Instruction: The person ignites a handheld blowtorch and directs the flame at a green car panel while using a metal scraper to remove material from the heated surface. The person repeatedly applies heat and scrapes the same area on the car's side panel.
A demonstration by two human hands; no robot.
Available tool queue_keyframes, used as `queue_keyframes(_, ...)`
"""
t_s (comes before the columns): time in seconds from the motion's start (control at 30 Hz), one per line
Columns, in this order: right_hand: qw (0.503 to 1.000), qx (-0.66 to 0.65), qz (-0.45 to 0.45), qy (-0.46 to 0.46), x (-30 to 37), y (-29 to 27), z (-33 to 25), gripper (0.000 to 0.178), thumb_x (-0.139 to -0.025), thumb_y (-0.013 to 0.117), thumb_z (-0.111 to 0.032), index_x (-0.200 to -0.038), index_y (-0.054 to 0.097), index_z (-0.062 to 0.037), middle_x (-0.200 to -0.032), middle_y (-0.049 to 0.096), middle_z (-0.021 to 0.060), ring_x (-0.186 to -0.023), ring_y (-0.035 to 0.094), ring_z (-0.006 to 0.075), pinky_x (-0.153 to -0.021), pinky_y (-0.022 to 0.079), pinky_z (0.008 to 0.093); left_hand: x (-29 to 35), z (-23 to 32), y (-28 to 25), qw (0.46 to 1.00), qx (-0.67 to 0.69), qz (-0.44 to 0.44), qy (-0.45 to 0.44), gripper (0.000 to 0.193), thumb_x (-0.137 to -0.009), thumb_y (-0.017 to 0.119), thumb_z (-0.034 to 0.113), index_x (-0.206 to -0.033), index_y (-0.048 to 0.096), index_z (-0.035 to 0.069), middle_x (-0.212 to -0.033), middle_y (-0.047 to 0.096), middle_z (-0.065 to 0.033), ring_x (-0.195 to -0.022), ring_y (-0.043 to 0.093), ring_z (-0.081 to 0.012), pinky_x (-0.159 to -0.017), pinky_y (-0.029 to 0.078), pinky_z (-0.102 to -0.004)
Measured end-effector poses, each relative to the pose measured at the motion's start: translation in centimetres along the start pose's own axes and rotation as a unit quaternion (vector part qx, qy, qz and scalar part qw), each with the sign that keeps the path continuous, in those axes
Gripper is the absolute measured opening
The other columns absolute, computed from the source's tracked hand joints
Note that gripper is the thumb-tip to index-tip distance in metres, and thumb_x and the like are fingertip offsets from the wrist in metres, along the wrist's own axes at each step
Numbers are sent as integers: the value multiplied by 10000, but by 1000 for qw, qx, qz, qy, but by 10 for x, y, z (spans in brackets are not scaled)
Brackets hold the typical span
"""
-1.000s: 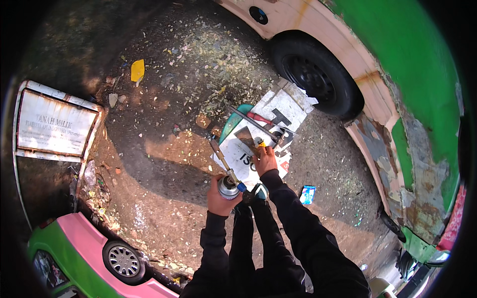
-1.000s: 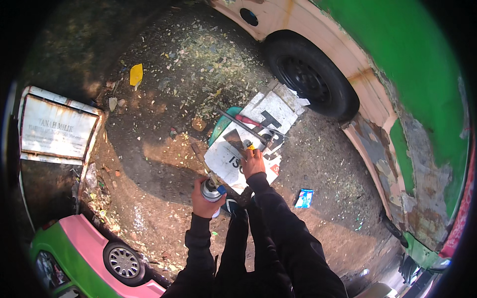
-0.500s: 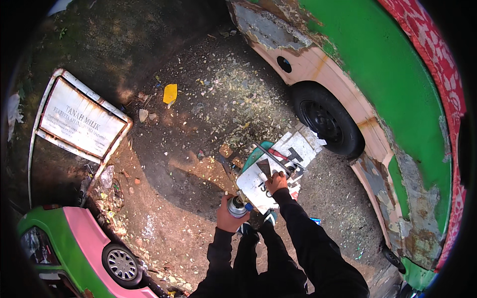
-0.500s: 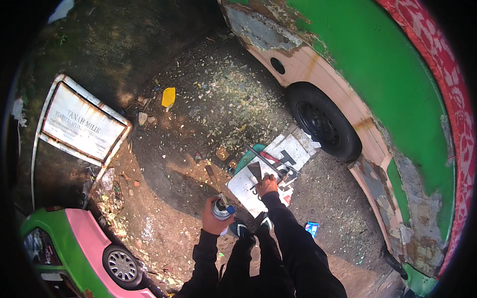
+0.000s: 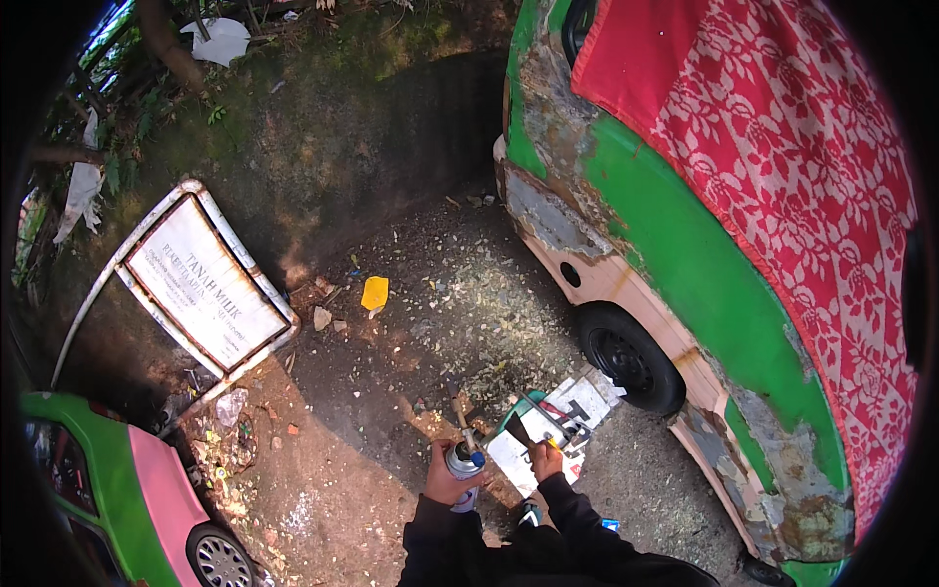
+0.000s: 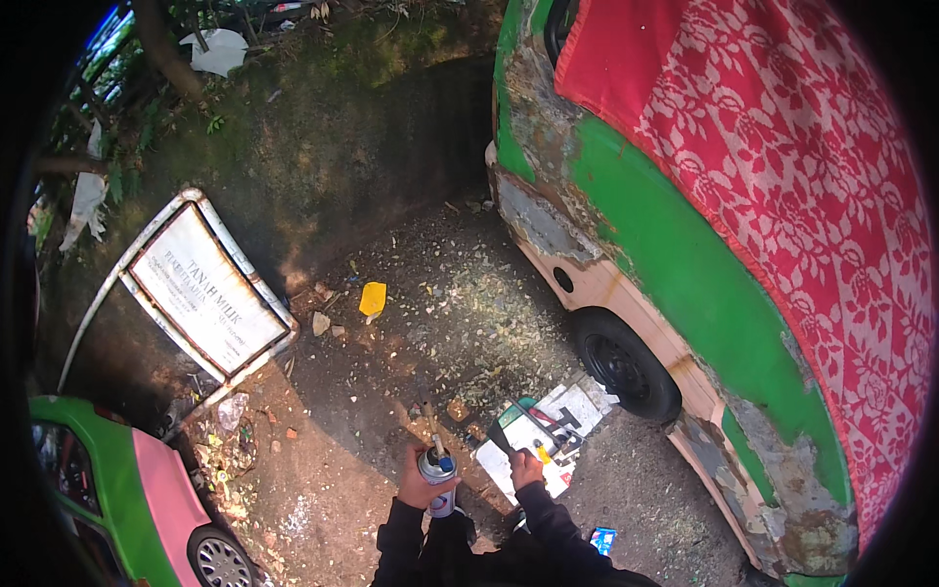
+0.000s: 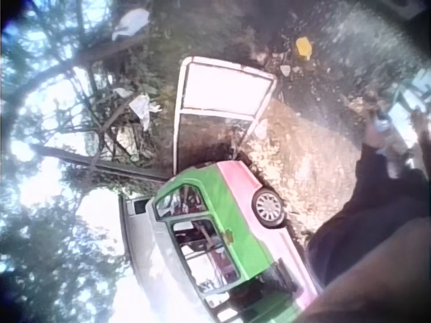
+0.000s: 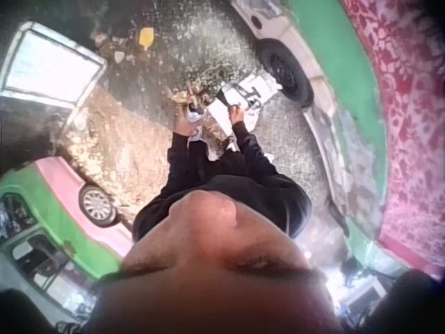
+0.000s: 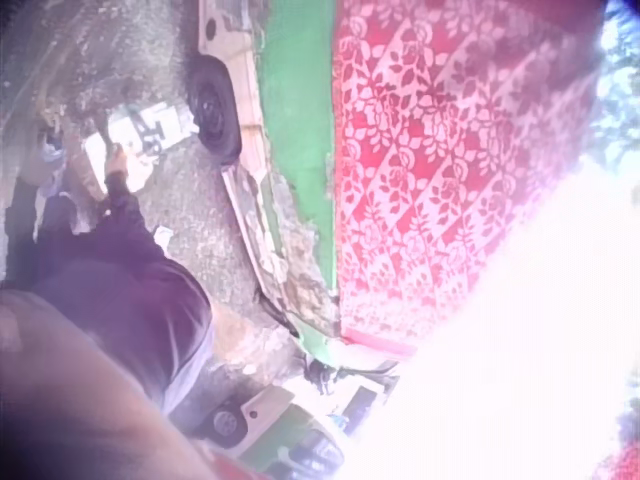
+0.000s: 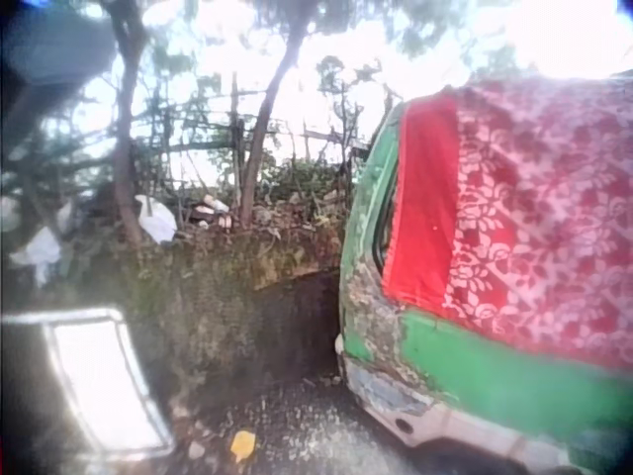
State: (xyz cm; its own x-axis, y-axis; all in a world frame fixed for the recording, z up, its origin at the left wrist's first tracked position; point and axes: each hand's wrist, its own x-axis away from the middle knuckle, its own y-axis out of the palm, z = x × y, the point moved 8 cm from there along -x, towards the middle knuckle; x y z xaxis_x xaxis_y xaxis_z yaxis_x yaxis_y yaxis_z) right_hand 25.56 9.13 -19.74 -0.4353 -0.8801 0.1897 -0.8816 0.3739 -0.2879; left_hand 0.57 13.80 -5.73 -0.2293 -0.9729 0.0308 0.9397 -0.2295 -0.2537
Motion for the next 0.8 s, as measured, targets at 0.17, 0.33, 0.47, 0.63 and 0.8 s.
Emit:
queue_keyframes(0.17, 994, -27, -17, 102, -22, 49, -28, 376, -951, 506, -323, -897, 674, 9, -672, 652, 112, -562, 633, 190, -572, 514, 356, -62, -11, -42, 993, 119, -3, 19, 852, -596, 978, 229, -1239, 467, 4, -1108, 620, -98, -1020, 638, -182, -892, 524, -331)
queue_keyframes(0.33, 986, -120, 23, 113, -72, 104, -55, 316, -938, 566, -290, -896, 660, 9, -634, 603, 71, -539, 564, 145, -508, 451, 329, -143, -24, -84, 980, 185, -69, 38, 853, -631, 958, 195, -1302, 476, -17, -1139, 639, -90, -1034, 652, -184, -908, 525, -324)
queue_keyframes(0.47, 966, -235, 51, 90, -99, 144, -91, 302, -960, 514, -261, -951, 640, 14, -650, 564, 48, -520, 514, 116, -457, 386, 307, -192, -6, -126, 964, 240, -109, 32, 703, -682, 908, 111, -1257, 524, -16, -1121, 668, -85, -1014, 663, -167, -929, 527, -330)
queue_keyframes(0.63, 925, -365, 62, 80, -131, 162, -171, 251, -986, 483, -270, -929, 541, -33, -657, 473, 20, -479, 397, 85, -409, 285, 266, -246, 14, -164, 957, 245, -149, 53, 616, -736, 850, 124, -1251, 538, -9, -1092, 677, -97, -1029, 676, -194, -939, 525, -335)
queue_keyframes(0.8, 915, -395, 63, 54, -160, 155, -216, 261, -987, 483, -311, -947, 529, -57, -704, 510, 48, -441, 396, 103, -376, 265, 267, -280, 44, -161, 918, 351, -166, 83, 577, -780, 813, 173, -1251, 526, 5, -1070, 669, -115, -998, 687, -245, -919, 538, -374)
